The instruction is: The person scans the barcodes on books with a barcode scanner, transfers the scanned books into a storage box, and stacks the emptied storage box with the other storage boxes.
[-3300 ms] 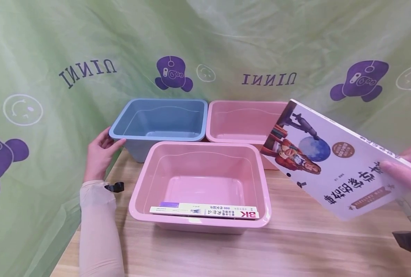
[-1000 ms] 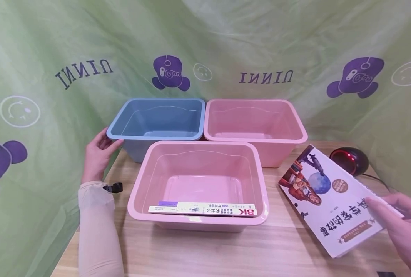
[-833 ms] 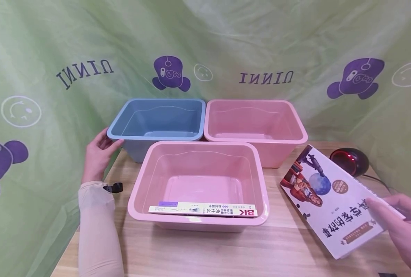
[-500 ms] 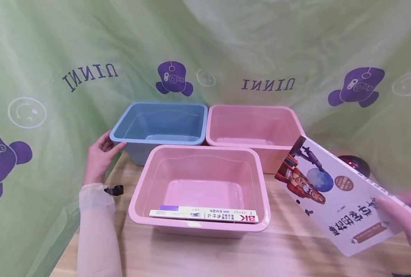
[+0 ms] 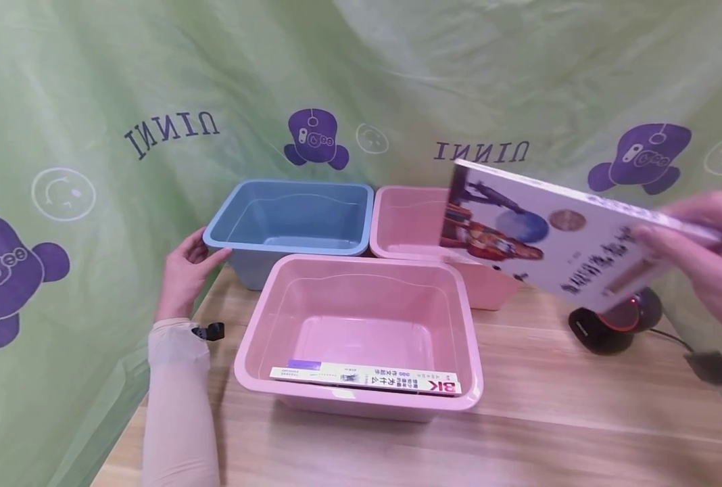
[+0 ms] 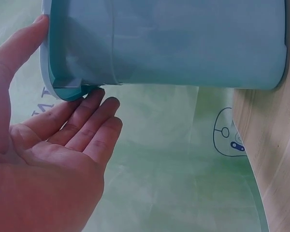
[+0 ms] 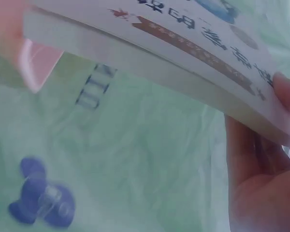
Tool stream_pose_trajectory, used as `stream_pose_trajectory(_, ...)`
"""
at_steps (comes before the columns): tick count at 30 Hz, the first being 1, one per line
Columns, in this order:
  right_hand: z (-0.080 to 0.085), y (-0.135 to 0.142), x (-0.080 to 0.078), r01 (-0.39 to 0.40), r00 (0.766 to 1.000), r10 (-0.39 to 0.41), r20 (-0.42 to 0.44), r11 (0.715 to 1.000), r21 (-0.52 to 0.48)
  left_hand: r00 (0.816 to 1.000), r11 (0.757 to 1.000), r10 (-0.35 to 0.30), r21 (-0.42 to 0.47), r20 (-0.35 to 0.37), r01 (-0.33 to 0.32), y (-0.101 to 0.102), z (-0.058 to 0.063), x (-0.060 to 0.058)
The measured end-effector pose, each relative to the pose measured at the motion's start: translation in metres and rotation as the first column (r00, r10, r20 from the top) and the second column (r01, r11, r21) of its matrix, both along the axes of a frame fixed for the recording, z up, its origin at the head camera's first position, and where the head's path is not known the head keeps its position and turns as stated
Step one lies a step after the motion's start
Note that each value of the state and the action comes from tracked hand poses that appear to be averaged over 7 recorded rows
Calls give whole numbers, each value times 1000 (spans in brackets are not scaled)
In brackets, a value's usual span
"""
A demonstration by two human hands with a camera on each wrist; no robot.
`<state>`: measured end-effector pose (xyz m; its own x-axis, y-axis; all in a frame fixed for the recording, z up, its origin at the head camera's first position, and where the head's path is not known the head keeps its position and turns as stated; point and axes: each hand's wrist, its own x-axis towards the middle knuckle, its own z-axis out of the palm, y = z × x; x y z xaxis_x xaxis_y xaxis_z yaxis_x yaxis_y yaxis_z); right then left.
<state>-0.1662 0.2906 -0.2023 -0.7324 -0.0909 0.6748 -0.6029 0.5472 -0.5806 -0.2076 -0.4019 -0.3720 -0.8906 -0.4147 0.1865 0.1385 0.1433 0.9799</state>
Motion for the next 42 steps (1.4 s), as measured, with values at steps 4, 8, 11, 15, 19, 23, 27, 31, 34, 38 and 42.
stream_pose_trajectory(4,27,-48,-24,-21,1000,23,-13,996,91,1000,1000,15,-15,5,-14,-2,2,2)
stream_pose_trajectory(8,38,-98,-52,-92,996,89,31,988,121,999,998,16,-60,35,-13,-2,2,1)
stream_pose_trajectory(11,40,-138,-72,-179,982,173,77,979,94,999,998,6,-69,34,-3,-2,0,-1)
stream_pose_trajectory(15,40,-185,-95,-270,956,262,135,962,49,1000,998,-4,-69,11,5,2,-1,-5)
stream_pose_trajectory(19,36,-228,-111,-330,928,324,184,944,4,1000,996,-10,-87,6,10,6,1,-8)
stream_pose_trajectory(23,28,-267,-125,-362,910,356,210,932,-13,1000,995,-22,-93,13,23,9,4,-10)
stream_pose_trajectory(27,17,-299,-133,-387,896,371,244,922,21,999,995,-24,-96,26,27,12,6,-10)
stream_pose_trajectory(31,1,-318,-133,-409,887,378,266,910,68,999,995,-22,-94,24,24,15,5,-9)
stream_pose_trajectory(34,-12,-323,-128,-437,871,396,291,895,88,999,995,-17,-99,27,20,18,5,-8)
stream_pose_trajectory(38,-27,-322,-125,-476,833,427,352,877,64,999,995,-14,-102,30,17,17,10,-8)
stream_pose_trajectory(42,-43,-322,-125,-476,802,415,430,878,41,1000,994,-13,-104,20,15,16,12,-9)
